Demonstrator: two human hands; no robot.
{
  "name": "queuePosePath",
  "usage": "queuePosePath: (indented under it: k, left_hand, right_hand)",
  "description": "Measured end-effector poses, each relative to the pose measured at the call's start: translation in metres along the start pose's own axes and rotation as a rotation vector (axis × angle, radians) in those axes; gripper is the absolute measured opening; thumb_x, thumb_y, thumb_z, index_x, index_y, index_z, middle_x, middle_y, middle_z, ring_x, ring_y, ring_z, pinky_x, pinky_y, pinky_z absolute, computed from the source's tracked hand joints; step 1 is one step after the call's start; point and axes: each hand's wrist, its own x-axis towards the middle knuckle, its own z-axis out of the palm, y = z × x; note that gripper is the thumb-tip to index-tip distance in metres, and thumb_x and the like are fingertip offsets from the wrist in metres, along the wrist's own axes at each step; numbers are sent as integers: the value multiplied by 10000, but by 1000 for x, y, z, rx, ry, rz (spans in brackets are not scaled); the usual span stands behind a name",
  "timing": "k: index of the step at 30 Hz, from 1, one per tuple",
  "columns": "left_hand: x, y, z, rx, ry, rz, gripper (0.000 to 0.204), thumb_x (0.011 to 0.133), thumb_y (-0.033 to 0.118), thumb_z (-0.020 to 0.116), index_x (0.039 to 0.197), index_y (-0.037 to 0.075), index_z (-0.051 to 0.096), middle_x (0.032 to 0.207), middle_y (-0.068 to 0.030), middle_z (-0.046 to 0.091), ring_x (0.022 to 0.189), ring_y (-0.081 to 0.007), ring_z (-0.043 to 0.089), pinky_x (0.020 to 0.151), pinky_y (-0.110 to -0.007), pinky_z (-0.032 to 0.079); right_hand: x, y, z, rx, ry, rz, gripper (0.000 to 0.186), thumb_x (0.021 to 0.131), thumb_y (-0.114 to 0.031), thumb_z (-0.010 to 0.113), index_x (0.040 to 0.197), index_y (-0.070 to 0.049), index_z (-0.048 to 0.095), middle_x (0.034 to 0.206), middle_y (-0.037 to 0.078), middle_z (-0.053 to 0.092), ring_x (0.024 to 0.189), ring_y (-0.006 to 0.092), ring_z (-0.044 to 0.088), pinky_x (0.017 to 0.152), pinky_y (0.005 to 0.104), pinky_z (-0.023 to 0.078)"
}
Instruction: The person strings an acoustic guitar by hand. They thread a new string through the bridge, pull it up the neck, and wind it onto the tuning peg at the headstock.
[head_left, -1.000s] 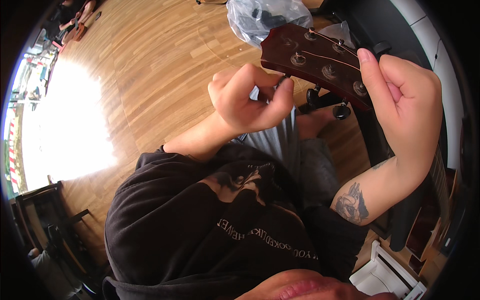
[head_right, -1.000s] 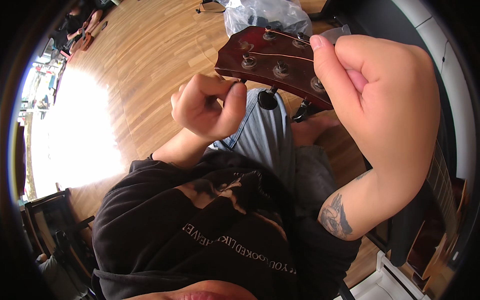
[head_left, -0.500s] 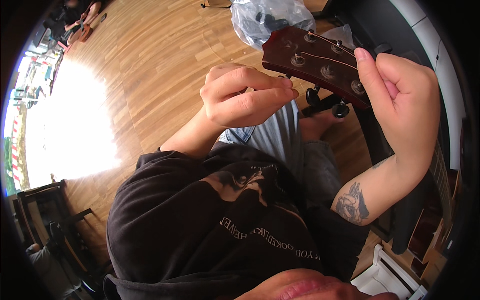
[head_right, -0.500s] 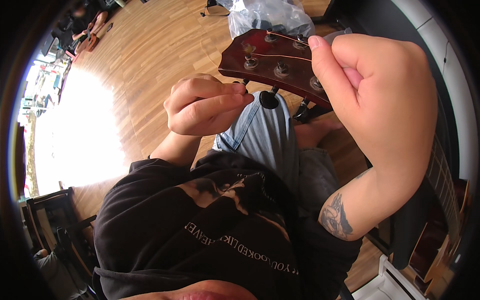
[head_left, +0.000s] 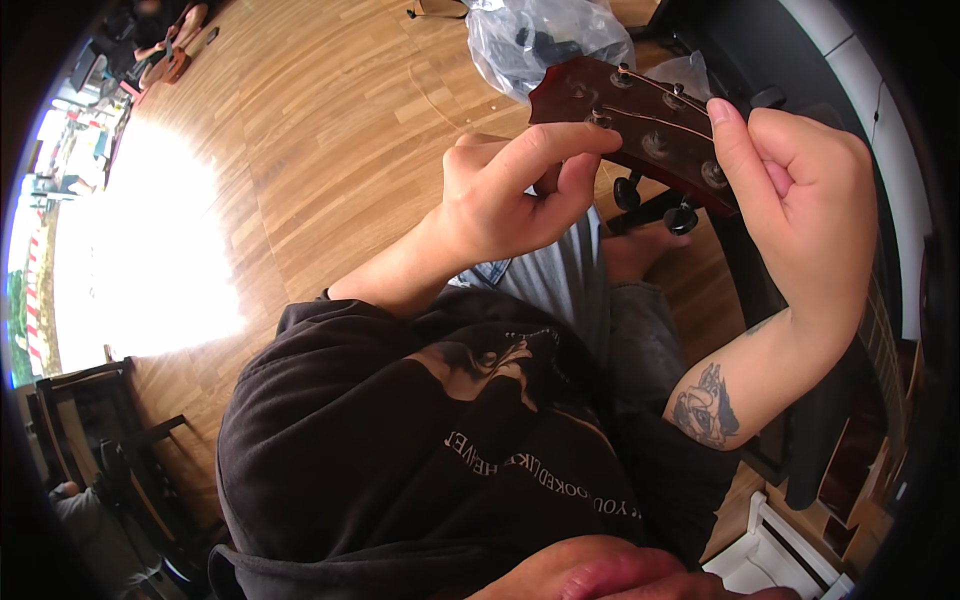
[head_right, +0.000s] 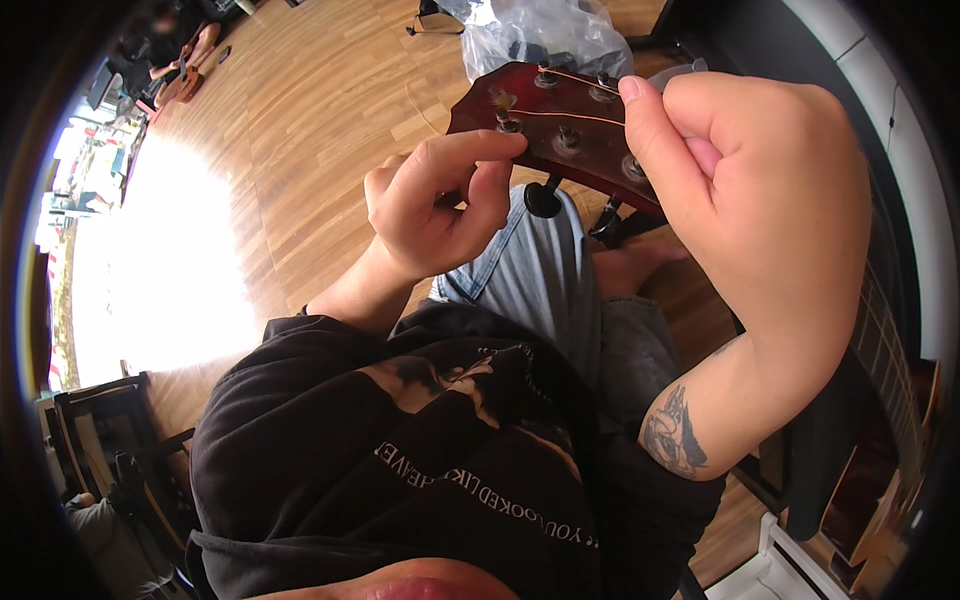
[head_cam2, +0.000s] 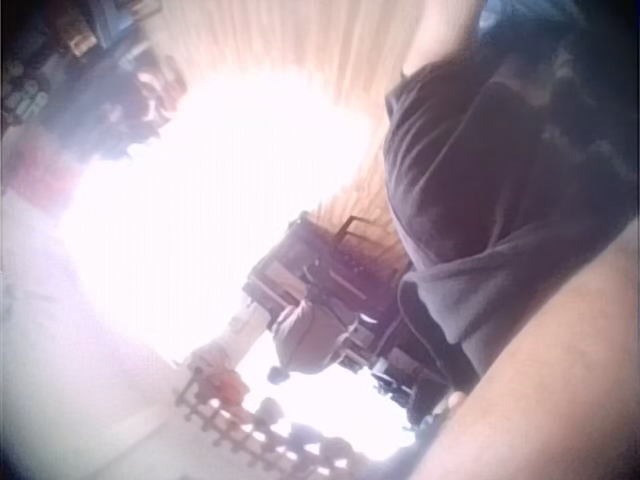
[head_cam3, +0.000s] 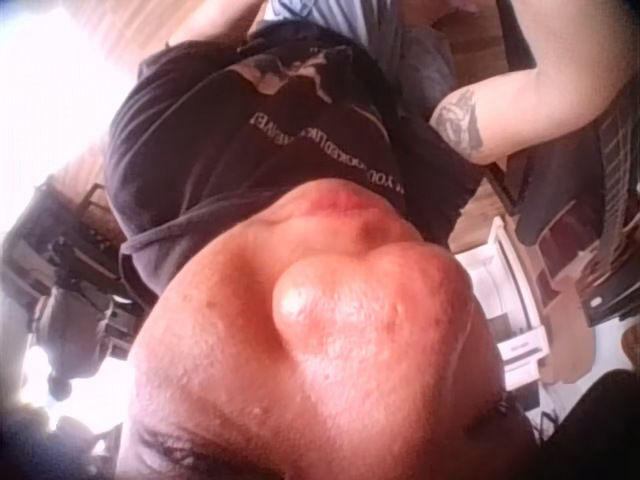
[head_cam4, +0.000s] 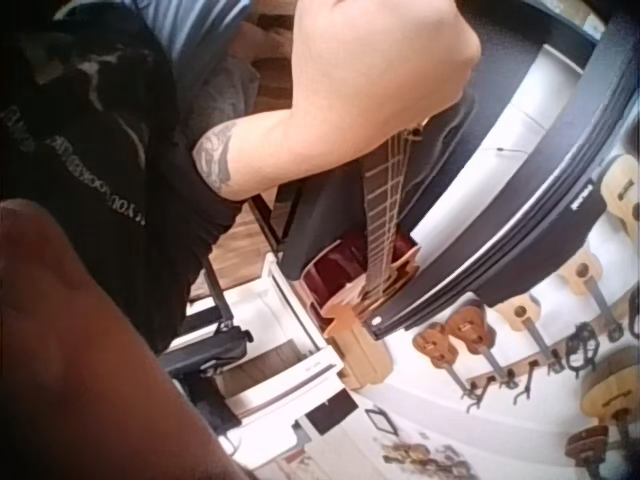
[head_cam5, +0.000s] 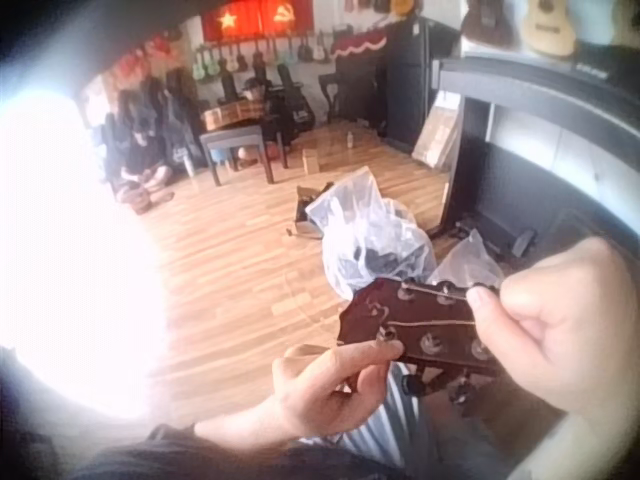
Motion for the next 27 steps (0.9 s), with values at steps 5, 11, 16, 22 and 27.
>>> queuePosePath:
  k: [5, 11, 16, 22, 27]
  left_hand:
    - [-2, -10, -5, -219, -36, 9, 168, 879, -118, 557, 959, -27, 673, 739, -78, 735, 545, -113, 704, 468, -232, 526]
    - [-4, -26, -5, -376, -121, 171, 245, 796, -94, 665, 1000, -10, 771, 685, -76, 709, 498, -162, 659, 447, -283, 481]
    - [-13, -39, -4, -168, -83, 273, 298, 778, 63, 850, 1072, 51, 800, 632, -43, 652, 481, -156, 612, 423, -295, 427]
    - [-9, -32, -6, 47, 108, 294, 322, 712, 210, 942, 988, 95, 820, 639, 10, 617, 507, -98, 584, 427, -261, 433]
    - [-6, -25, -7, 41, 151, 201, 244, 684, 187, 958, 802, 89, 767, 605, 19, 551, 481, -91, 538, 407, -247, 395]
  right_hand:
    - [1, -1, -3, -96, 5, -20, 447, 953, -130, 708, 616, -1, 444, 541, 117, 334, 461, 241, 292, 472, 385, 226]
    - [0, -7, -6, -73, 21, 49, 451, 948, -132, 709, 603, -9, 446, 533, 140, 355, 446, 277, 311, 465, 396, 238]
    - [0, -5, -2, -67, 15, 33, 451, 952, -140, 706, 604, -8, 452, 537, 142, 357, 445, 276, 306, 461, 392, 234]
    - [0, -3, -1, -77, 26, 17, 446, 953, -149, 707, 605, -11, 463, 534, 142, 385, 439, 281, 335, 457, 394, 249]
    - [-1, -4, 1, -83, 30, 34, 444, 951, -172, 710, 605, -14, 480, 530, 146, 418, 433, 292, 383, 455, 400, 270]
